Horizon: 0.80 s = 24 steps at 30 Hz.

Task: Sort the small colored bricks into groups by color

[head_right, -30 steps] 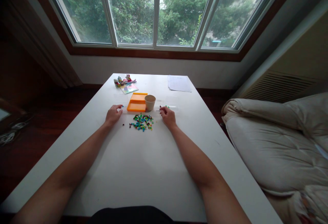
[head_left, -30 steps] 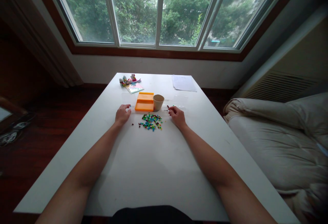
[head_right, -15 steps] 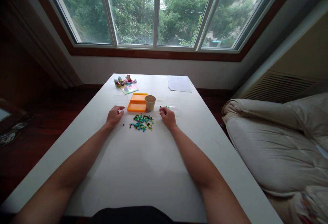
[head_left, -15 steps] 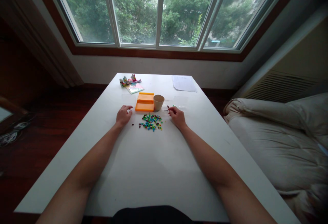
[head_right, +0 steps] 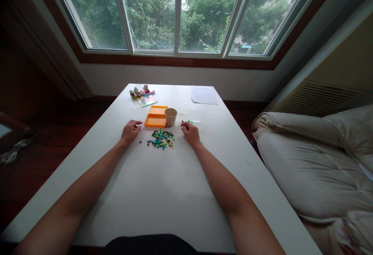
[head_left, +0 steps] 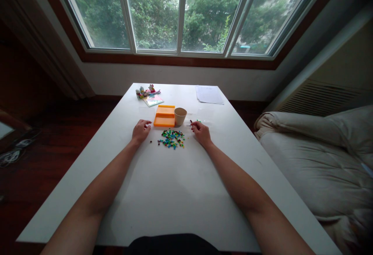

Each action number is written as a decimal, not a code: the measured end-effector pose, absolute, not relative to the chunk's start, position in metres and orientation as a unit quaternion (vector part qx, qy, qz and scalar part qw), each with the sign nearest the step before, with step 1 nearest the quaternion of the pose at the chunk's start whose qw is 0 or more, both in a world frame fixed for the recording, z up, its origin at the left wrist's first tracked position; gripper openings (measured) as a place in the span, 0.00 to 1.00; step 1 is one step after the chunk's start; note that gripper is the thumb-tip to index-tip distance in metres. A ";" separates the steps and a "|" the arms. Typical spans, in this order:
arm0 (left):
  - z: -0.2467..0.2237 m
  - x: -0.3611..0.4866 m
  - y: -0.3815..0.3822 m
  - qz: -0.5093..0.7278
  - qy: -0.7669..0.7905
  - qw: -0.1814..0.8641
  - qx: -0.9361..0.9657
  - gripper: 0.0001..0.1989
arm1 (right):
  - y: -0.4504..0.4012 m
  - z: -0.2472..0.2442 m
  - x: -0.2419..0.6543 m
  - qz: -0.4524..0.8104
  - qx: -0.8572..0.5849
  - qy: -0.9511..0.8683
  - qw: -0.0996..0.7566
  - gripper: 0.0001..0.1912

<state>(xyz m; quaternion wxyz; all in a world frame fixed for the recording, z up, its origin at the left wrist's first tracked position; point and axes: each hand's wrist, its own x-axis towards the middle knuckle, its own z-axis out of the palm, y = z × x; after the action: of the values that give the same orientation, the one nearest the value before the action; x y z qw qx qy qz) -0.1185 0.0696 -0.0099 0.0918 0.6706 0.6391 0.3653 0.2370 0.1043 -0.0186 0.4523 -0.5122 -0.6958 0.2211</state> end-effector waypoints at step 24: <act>0.013 -0.094 0.051 0.190 0.466 0.249 0.827 0.10 | 0.103 -0.022 0.235 0.194 -0.496 -0.725 0.437 0.12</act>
<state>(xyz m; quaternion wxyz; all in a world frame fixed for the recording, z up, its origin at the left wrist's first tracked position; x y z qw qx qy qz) -0.0938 0.0507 0.0129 0.2492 0.8273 0.4664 0.1896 0.2355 0.1033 -0.0217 0.4372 -0.4963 -0.7245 0.1938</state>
